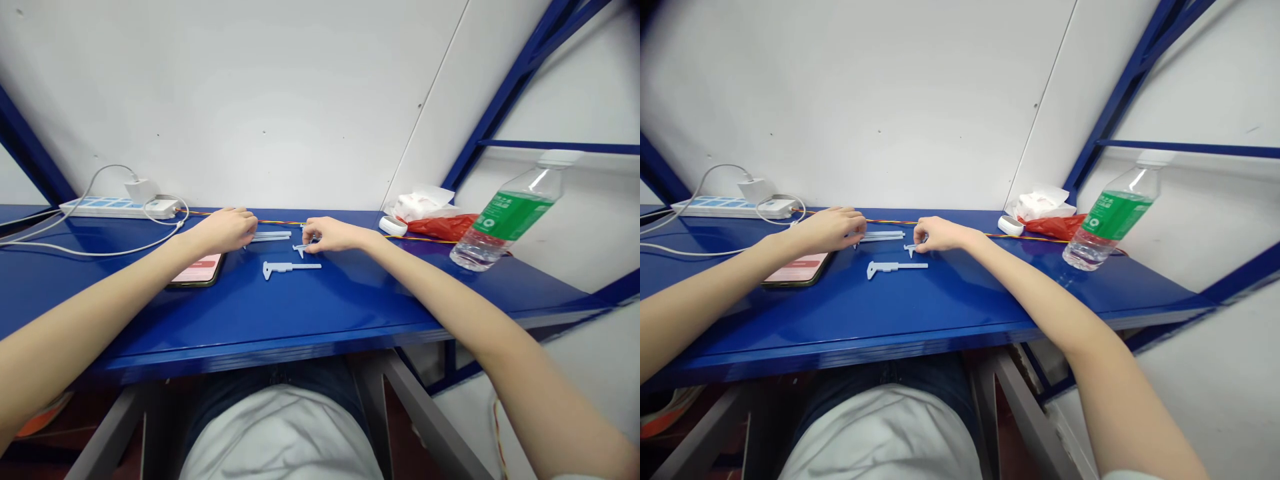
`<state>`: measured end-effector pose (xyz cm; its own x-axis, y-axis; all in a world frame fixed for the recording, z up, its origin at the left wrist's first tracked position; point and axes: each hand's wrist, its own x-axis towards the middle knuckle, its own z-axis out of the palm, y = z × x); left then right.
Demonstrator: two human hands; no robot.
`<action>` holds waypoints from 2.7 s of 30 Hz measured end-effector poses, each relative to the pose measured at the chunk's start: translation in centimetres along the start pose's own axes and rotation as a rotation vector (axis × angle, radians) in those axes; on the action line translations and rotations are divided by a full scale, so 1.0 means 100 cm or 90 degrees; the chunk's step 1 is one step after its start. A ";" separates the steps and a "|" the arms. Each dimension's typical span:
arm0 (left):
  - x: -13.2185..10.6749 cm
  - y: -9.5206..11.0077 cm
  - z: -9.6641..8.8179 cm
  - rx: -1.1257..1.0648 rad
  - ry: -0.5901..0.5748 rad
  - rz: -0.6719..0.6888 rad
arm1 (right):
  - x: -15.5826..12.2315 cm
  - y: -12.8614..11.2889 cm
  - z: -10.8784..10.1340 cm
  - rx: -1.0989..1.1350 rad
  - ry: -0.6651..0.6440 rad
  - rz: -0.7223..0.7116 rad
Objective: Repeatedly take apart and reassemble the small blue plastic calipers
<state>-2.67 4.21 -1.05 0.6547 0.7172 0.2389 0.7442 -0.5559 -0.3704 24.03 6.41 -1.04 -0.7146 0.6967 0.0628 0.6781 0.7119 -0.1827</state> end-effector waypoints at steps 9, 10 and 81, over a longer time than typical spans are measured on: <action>-0.002 0.003 -0.005 0.040 0.059 0.016 | -0.003 -0.015 -0.004 -0.187 0.191 0.040; -0.002 0.003 -0.006 0.043 0.062 0.022 | -0.003 -0.016 -0.004 -0.192 0.199 0.037; 0.002 0.046 -0.025 -0.303 0.062 -0.234 | 0.000 -0.053 0.014 -0.311 0.262 -0.097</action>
<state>1.16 0.76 -0.46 0.3365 0.8682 0.3647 0.8864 -0.4228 0.1884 20.23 2.48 -1.49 -0.7503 0.4922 0.4413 0.6438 0.6958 0.3184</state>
